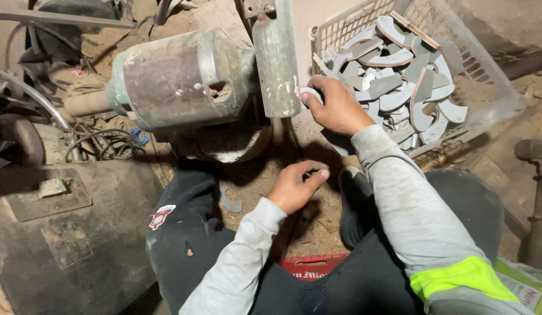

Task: The person sits at a bench grinder and repeatedly presses curved shoe sole pieces against the rotating wheel to smooth their edges. They handle the pieces one at a time, turning them over to grind different sides, and place finished pieces into a nearby plastic basket.

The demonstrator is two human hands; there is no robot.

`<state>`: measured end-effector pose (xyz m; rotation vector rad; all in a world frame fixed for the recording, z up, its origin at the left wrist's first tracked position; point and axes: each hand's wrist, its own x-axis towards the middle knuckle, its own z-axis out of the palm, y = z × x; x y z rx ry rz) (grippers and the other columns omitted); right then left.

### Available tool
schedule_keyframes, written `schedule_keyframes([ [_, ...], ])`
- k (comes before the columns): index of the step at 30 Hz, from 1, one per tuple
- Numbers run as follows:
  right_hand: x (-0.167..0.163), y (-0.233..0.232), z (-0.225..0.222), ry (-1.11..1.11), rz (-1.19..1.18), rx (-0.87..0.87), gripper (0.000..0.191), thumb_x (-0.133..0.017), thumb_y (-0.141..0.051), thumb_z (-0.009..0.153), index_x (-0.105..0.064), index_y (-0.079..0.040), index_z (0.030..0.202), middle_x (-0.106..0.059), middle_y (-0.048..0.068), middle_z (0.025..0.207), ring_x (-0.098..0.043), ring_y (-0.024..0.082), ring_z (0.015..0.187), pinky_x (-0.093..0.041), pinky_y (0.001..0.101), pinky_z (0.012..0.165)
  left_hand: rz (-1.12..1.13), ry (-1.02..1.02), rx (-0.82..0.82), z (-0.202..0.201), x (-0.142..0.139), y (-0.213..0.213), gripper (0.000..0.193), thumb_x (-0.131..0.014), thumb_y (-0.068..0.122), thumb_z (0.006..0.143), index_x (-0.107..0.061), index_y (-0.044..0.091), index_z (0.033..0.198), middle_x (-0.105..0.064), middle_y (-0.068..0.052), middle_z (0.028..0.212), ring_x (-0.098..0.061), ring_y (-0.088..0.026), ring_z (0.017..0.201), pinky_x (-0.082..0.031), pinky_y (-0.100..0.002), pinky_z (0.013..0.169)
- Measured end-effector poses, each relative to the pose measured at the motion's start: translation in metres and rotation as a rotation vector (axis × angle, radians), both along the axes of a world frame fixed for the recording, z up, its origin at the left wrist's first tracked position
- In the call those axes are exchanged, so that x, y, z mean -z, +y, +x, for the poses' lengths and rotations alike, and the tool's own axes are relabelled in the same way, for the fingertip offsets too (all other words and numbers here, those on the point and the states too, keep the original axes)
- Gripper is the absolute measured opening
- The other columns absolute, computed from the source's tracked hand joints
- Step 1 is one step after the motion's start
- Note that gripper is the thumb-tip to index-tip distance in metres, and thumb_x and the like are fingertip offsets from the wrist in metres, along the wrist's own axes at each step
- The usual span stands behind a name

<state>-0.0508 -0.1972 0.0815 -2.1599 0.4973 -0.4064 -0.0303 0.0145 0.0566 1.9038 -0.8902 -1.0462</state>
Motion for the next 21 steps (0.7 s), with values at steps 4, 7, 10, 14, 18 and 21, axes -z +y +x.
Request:
schedule_keyframes([
  [4,0.0,0.001,0.003,0.013,-0.019,0.003,0.031,-0.064,-0.024,0.096,-0.067,0.005,0.107,-0.069,0.029,0.099,-0.067,0.046,0.097,-0.052,0.0482,0.084,-0.125,-0.136,0.025,0.012,-0.027,0.036,0.037,-0.068,0.035,0.095,-0.073,0.005,0.116,-0.076,-0.016,0.11,-0.072,-0.026,0.098,-0.055,-0.035,0.084],
  [7,0.002,0.002,0.001,0.04,-0.048,0.001,0.029,-0.063,-0.022,0.096,-0.068,0.004,0.107,-0.069,0.029,0.1,-0.065,0.047,0.098,-0.051,0.05,0.085,0.039,-0.12,-0.012,0.012,-0.04,0.061,0.04,-0.065,0.037,0.093,-0.072,0.007,0.117,-0.074,-0.015,0.111,-0.071,-0.03,0.094,-0.056,-0.038,0.079],
  [10,0.005,0.004,0.0,-0.016,-0.047,-0.013,0.028,-0.063,-0.02,0.096,-0.067,0.005,0.107,-0.069,0.03,0.1,-0.066,0.048,0.1,-0.051,0.0503,0.089,0.176,-0.182,0.025,0.009,-0.036,0.068,0.04,-0.065,0.038,0.091,-0.072,0.006,0.116,-0.073,-0.017,0.11,-0.07,-0.036,0.094,-0.055,-0.043,0.085],
  [14,0.006,0.006,-0.001,-0.028,-0.101,-0.018,0.029,-0.063,-0.02,0.096,-0.066,0.006,0.11,-0.068,0.031,0.104,-0.064,0.049,0.101,-0.05,0.051,0.09,0.059,-0.333,0.101,0.005,-0.015,0.056,0.037,-0.065,0.033,0.094,-0.071,0.002,0.113,-0.071,-0.022,0.111,-0.065,-0.043,0.107,-0.05,-0.048,0.094],
  [18,0.006,0.01,-0.006,0.068,-0.043,-0.015,0.029,-0.063,-0.022,0.096,-0.066,0.005,0.107,-0.069,0.031,0.103,-0.065,0.049,0.102,-0.051,0.051,0.09,0.015,-0.307,0.087,0.003,0.003,0.039,0.037,-0.066,0.033,0.093,-0.072,0.001,0.111,-0.071,-0.023,0.107,-0.065,-0.043,0.104,-0.05,-0.048,0.093],
  [21,0.011,0.015,-0.012,-0.015,-0.067,-0.031,0.032,-0.065,-0.025,0.096,-0.067,0.005,0.107,-0.069,0.03,0.1,-0.066,0.048,0.098,-0.051,0.0506,0.087,0.053,-0.271,0.088,0.003,0.013,0.032,0.038,-0.066,0.034,0.091,-0.073,0.003,0.11,-0.073,-0.021,0.103,-0.069,-0.041,0.098,-0.053,-0.047,0.09],
])
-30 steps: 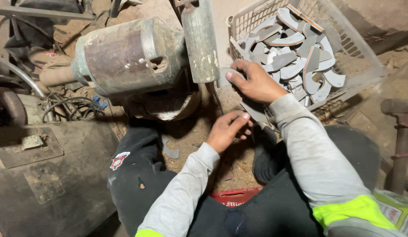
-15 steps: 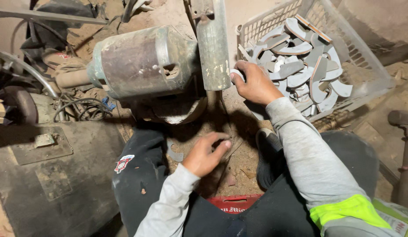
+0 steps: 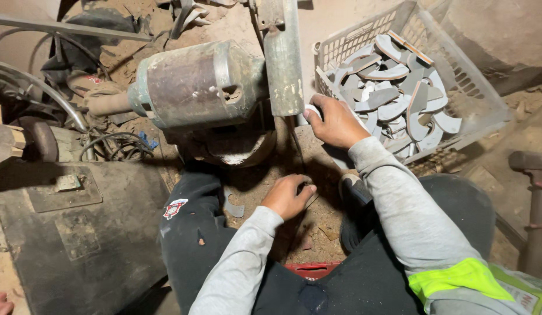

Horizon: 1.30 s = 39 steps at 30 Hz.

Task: The person sits at a bench grinder and repeatedly presses curved shoe sole pieces against the rotating wheel to smooth their edges. They handle the pieces one at a time, turning them over to grind different sides, and place finished pieces into a nearby plastic basket.

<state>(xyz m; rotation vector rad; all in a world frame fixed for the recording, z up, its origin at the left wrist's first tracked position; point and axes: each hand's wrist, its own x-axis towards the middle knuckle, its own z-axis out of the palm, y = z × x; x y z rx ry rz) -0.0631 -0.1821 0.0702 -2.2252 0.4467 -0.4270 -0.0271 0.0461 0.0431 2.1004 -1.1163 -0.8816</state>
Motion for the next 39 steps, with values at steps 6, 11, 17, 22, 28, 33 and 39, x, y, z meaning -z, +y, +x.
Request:
schedule_keyframes([
  [6,0.003,-0.017,-0.026,0.121,0.746,-0.218,0.031,-0.06,-0.031,0.105,-0.062,-0.002,0.095,-0.059,0.006,0.071,-0.054,0.018,0.061,-0.045,0.0321,0.056,-0.029,0.034,-0.031,-0.004,0.014,-0.013,0.037,-0.069,0.034,0.091,-0.074,0.003,0.111,-0.073,-0.025,0.104,-0.069,-0.041,0.1,-0.053,-0.045,0.091],
  [11,-0.005,-0.02,-0.032,0.06,1.074,-0.182,0.028,-0.055,-0.03,0.104,-0.066,-0.006,0.095,-0.056,-0.002,0.069,-0.05,0.006,0.054,-0.039,0.0217,0.044,0.068,0.059,-0.018,-0.011,0.017,-0.022,0.039,-0.069,0.035,0.09,-0.073,0.004,0.113,-0.074,-0.024,0.099,-0.073,-0.038,0.092,-0.056,-0.045,0.087],
  [17,-0.001,-0.016,-0.013,0.068,0.804,-0.075,0.03,-0.06,-0.031,0.105,-0.063,-0.003,0.095,-0.055,0.002,0.071,-0.05,0.012,0.063,-0.044,0.0306,0.055,-0.125,0.383,-0.084,-0.02,0.012,-0.036,0.043,-0.072,0.029,0.091,-0.068,0.001,0.123,-0.072,-0.016,0.1,-0.065,-0.02,0.081,-0.055,-0.038,0.075],
  [22,0.005,-0.014,0.006,0.07,0.208,0.003,0.037,-0.061,-0.032,0.102,-0.062,0.005,0.095,-0.063,0.021,0.079,-0.06,0.035,0.075,-0.051,0.0446,0.076,-0.428,0.788,-0.101,-0.019,0.008,-0.052,0.033,-0.065,0.023,0.101,-0.067,-0.003,0.121,-0.07,-0.005,0.102,-0.065,-0.009,0.089,-0.054,-0.027,0.082],
  [28,0.004,-0.016,0.015,-0.038,0.05,-0.038,0.031,-0.061,-0.024,0.098,-0.066,0.006,0.102,-0.068,0.03,0.097,-0.066,0.047,0.096,-0.05,0.0492,0.086,-0.368,0.764,-0.183,-0.02,0.008,-0.063,0.03,-0.059,0.025,0.106,-0.071,-0.002,0.106,-0.076,-0.006,0.098,-0.065,-0.009,0.084,-0.055,-0.026,0.076],
  [33,-0.002,-0.013,0.014,0.089,0.074,0.002,0.03,-0.061,-0.024,0.097,-0.066,0.005,0.101,-0.068,0.03,0.097,-0.066,0.047,0.098,-0.05,0.0497,0.087,-0.359,0.779,-0.243,-0.023,0.006,-0.066,0.03,-0.06,0.025,0.104,-0.072,-0.003,0.106,-0.077,-0.007,0.094,-0.065,-0.009,0.08,-0.054,-0.026,0.073],
  [39,0.001,-0.006,0.005,0.112,0.075,-0.007,0.033,-0.06,-0.028,0.098,-0.066,0.004,0.106,-0.069,0.03,0.102,-0.065,0.046,0.101,-0.05,0.0493,0.089,-0.389,0.747,-0.228,-0.029,-0.008,-0.059,0.029,-0.06,0.022,0.104,-0.075,-0.002,0.098,-0.077,-0.006,0.089,-0.064,-0.009,0.076,-0.054,-0.026,0.071],
])
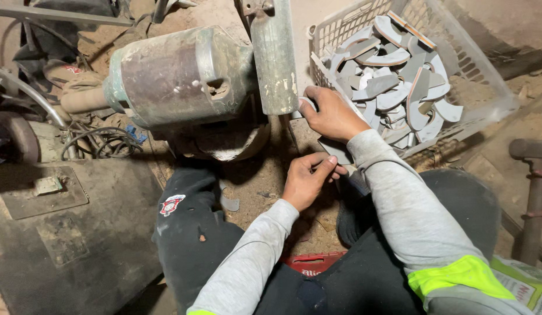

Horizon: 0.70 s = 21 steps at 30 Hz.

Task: The person sits at a bench grinder and repeatedly presses curved shoe sole pieces against the rotating wheel to smooth their edges. They handle the pieces one at a time, turning them over to grind different sides, and place finished pieces into a nearby plastic basket.

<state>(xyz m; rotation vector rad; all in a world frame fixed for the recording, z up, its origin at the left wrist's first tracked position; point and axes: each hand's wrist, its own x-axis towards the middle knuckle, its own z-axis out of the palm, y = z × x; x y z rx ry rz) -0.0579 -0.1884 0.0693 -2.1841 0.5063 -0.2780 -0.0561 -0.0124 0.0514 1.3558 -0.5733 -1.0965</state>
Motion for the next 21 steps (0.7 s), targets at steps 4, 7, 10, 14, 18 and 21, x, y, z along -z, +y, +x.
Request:
schedule_keyframes([
  [4,0.012,-0.006,-0.017,0.179,0.215,-0.144,0.042,-0.055,-0.038,0.103,-0.065,0.002,0.113,-0.072,0.025,0.106,-0.068,0.036,0.101,-0.052,0.0431,0.092,0.27,-0.436,-0.065,-0.013,-0.01,0.012,0.024,-0.07,0.023,0.091,-0.076,-0.001,0.088,-0.078,-0.014,0.079,-0.067,-0.018,0.07,-0.055,-0.034,0.069],
  [7,0.01,-0.019,-0.028,0.068,0.197,-0.341,0.053,-0.059,-0.037,0.11,-0.049,0.003,0.143,-0.054,0.021,0.141,-0.05,0.028,0.126,-0.04,0.0418,0.101,0.485,-0.827,-0.091,-0.015,-0.012,0.024,0.021,-0.073,0.024,0.083,-0.074,0.003,0.083,-0.073,-0.018,0.073,-0.069,-0.029,0.068,-0.054,-0.042,0.069],
  [10,0.002,-0.023,-0.032,0.382,0.454,-0.272,0.053,-0.053,-0.039,0.098,-0.051,-0.014,0.146,-0.07,0.003,0.123,-0.063,0.016,0.102,-0.053,0.0334,0.084,0.403,-1.127,-0.112,-0.009,-0.008,0.031,0.021,-0.072,0.023,0.081,-0.069,0.004,0.073,-0.07,-0.017,0.073,-0.067,-0.034,0.07,-0.052,-0.049,0.068],
  [14,-0.006,-0.022,-0.031,0.32,0.451,-0.298,0.049,-0.051,-0.036,0.1,-0.056,-0.014,0.143,-0.069,0.004,0.124,-0.061,0.014,0.103,-0.053,0.0324,0.083,0.334,-1.278,-0.166,-0.003,-0.003,0.03,0.022,-0.072,0.022,0.08,-0.066,0.004,0.07,-0.069,-0.017,0.072,-0.066,-0.038,0.07,-0.052,-0.051,0.069],
  [18,0.002,-0.022,-0.026,0.104,0.291,-0.307,0.05,-0.056,-0.034,0.106,-0.05,-0.003,0.144,-0.062,0.012,0.134,-0.057,0.021,0.117,-0.047,0.0372,0.096,0.352,-1.135,-0.131,0.0,-0.005,0.026,0.021,-0.071,0.023,0.082,-0.069,0.002,0.076,-0.071,-0.018,0.073,-0.067,-0.037,0.065,-0.051,-0.05,0.067],
  [21,0.007,-0.021,-0.024,0.036,0.21,-0.24,0.044,-0.058,-0.032,0.104,-0.054,0.0,0.133,-0.065,0.015,0.123,-0.06,0.023,0.113,-0.047,0.0377,0.097,0.327,-0.85,-0.12,0.001,-0.007,0.015,0.024,-0.072,0.024,0.085,-0.072,0.001,0.082,-0.071,-0.017,0.072,-0.069,-0.031,0.065,-0.054,-0.039,0.066],
])
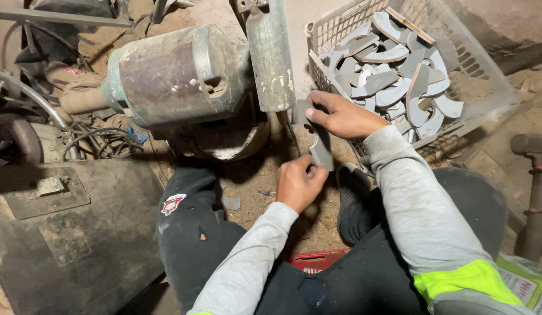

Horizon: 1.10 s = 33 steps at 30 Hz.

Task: The person sits at a bench grinder and repeatedly presses curved shoe sole pieces against the rotating wheel to smooth their edges. They handle the pieces one at a time, turning them over to grind different sides, and place finished pieces into a nearby plastic basket.

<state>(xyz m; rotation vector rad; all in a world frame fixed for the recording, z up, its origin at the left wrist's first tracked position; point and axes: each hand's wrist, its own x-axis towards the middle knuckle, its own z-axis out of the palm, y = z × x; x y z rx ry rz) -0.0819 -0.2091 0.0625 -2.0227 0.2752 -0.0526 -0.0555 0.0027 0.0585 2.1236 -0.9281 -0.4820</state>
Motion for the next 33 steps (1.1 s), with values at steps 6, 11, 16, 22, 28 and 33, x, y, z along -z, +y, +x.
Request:
schedule_keyframes([
  [6,-0.015,0.009,0.014,-0.027,0.015,0.104,0.03,-0.057,-0.028,0.101,-0.061,0.0,0.11,-0.066,0.015,0.097,-0.061,0.025,0.094,-0.049,0.0377,0.088,-0.209,0.54,0.01,-0.001,-0.002,-0.02,0.025,-0.069,0.022,0.093,-0.073,0.0,0.083,-0.074,-0.001,0.073,-0.058,-0.004,0.063,-0.05,-0.025,0.061],
  [11,-0.022,0.006,0.022,-0.038,0.003,0.126,0.03,-0.056,-0.029,0.102,-0.061,0.0,0.109,-0.066,0.015,0.095,-0.062,0.025,0.092,-0.049,0.0384,0.086,-0.217,0.559,-0.014,0.002,-0.001,-0.027,0.023,-0.069,0.021,0.094,-0.074,0.001,0.084,-0.073,0.0,0.073,-0.057,-0.004,0.063,-0.049,-0.024,0.062],
  [16,-0.013,0.001,0.024,-0.057,-0.039,0.119,0.032,-0.057,-0.03,0.102,-0.062,0.001,0.108,-0.066,0.016,0.094,-0.062,0.026,0.089,-0.05,0.0401,0.084,-0.247,0.572,-0.009,0.002,0.004,-0.028,0.024,-0.069,0.021,0.095,-0.073,0.0,0.084,-0.074,0.0,0.074,-0.059,-0.004,0.065,-0.05,-0.024,0.063],
  [22,-0.011,-0.002,-0.001,0.098,-0.045,-0.055,0.034,-0.062,-0.031,0.096,-0.063,0.003,0.1,-0.067,0.02,0.087,-0.065,0.034,0.083,-0.052,0.0435,0.079,-0.042,0.44,-0.029,-0.015,0.013,-0.009,0.024,-0.071,0.024,0.087,-0.076,0.001,0.094,-0.073,-0.005,0.071,-0.065,-0.01,0.061,-0.054,-0.028,0.061],
  [28,-0.02,0.023,-0.004,0.126,-0.203,0.276,0.043,-0.076,-0.035,0.086,-0.059,0.003,0.094,-0.065,0.023,0.082,-0.065,0.036,0.079,-0.051,0.0456,0.073,0.063,0.374,-0.054,-0.018,0.027,-0.008,0.032,-0.08,0.028,0.083,-0.072,0.001,0.099,-0.073,-0.015,0.071,-0.072,-0.021,0.066,-0.057,-0.035,0.067],
  [33,-0.027,0.022,-0.009,0.186,0.04,0.184,0.04,-0.071,-0.037,0.09,-0.06,0.001,0.09,-0.068,0.021,0.08,-0.068,0.039,0.079,-0.054,0.0462,0.071,0.016,0.77,-0.087,-0.024,0.056,-0.021,0.026,-0.066,0.014,0.093,-0.072,-0.011,0.089,-0.076,-0.011,0.076,-0.079,-0.023,0.072,-0.062,-0.034,0.062],
])
